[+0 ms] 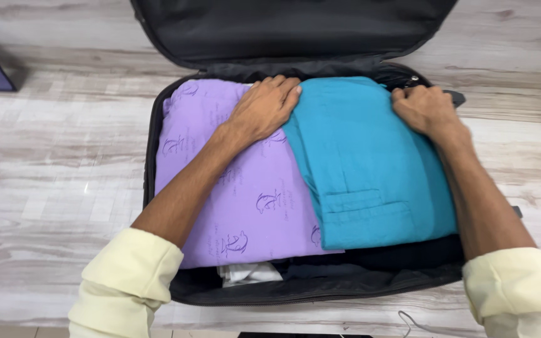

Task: The person folds and organizes clothing items, including a purple patterned shirt, a teal garment, and a black t-shirt, into a suitcase before closing the lid and pulling the zipper around the perimeter by hand.

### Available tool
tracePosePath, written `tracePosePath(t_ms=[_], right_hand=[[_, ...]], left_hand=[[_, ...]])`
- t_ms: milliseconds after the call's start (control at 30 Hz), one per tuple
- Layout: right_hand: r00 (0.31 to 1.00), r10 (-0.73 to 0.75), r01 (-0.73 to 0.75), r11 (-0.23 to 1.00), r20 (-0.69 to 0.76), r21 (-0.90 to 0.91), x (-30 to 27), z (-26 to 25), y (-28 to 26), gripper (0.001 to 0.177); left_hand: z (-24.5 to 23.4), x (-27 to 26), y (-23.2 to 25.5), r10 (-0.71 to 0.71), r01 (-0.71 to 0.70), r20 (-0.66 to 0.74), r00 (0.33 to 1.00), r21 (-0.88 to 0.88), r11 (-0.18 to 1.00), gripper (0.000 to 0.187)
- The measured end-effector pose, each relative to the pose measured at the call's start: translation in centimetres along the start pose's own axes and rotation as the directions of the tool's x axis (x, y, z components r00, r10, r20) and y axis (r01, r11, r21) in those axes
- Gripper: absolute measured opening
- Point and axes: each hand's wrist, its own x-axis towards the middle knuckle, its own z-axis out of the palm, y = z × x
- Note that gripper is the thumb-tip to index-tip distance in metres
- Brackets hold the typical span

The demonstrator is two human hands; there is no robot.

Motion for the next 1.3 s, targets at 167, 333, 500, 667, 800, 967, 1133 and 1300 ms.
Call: tracePosePath(t_ms=[167,333,500,667,800,967,1133,1300], right_hand=[[0.912,-0.107,0.042,0.985,-0.397,-0.169,-2.3,2.4,-1.2,0.032],[0.861,0.157,-0.025,0.963,-0.483,0.268,-3.6,1.1,-2.5,0.038],[0.952,0.015,0.017,0.995,-0.306,0.103,-2.6,0.2,-1.1,0.039],[0.914,-0.314,0.231,0.923,-0.256,-0.306,-1.5,1.4,0.0,0.028],[0.875,-0.409,0.272,0.859,-0.261,-0.435,-0.8,2.8,0.9,0.025],[0.993,-0.074,0.071,0.997,-0.093,-0.034,1.7,1.9,0.6,0.053],[0.994,0.110,-0.108,0.990,-0.021,0.095,0.8,0.6,-0.5,0.063],[0.972,0.117,-0.138,0.986,0.202,0.090,1.8,-0.9,-0.3,0.063]], left_hand=[[-0.7,-0.2,1.0,-0.027,0.027,0.022,0.999,0.014,1.000,0.049],[-1.3,-0.3,1.6,-0.067,0.066,0.067,0.996,0.011,0.998,0.050],[-1.1,-0.1,1.5,-0.052,0.052,0.061,0.997,0.007,0.999,0.051],[-0.9,0.0,1.1,-0.059,0.058,0.085,0.995,0.019,0.998,0.051],[-0.6,0.1,0.9,-0.044,0.043,0.050,0.998,0.025,0.999,0.051],[-0.7,0.0,1.1,-0.075,0.074,0.077,0.994,0.018,0.997,0.051],[-1.0,0.0,1.3,-0.067,0.066,0.074,0.995,0.020,0.998,0.052],[-1.1,0.0,1.3,-0.072,0.072,0.070,0.995,0.012,0.997,0.052]])
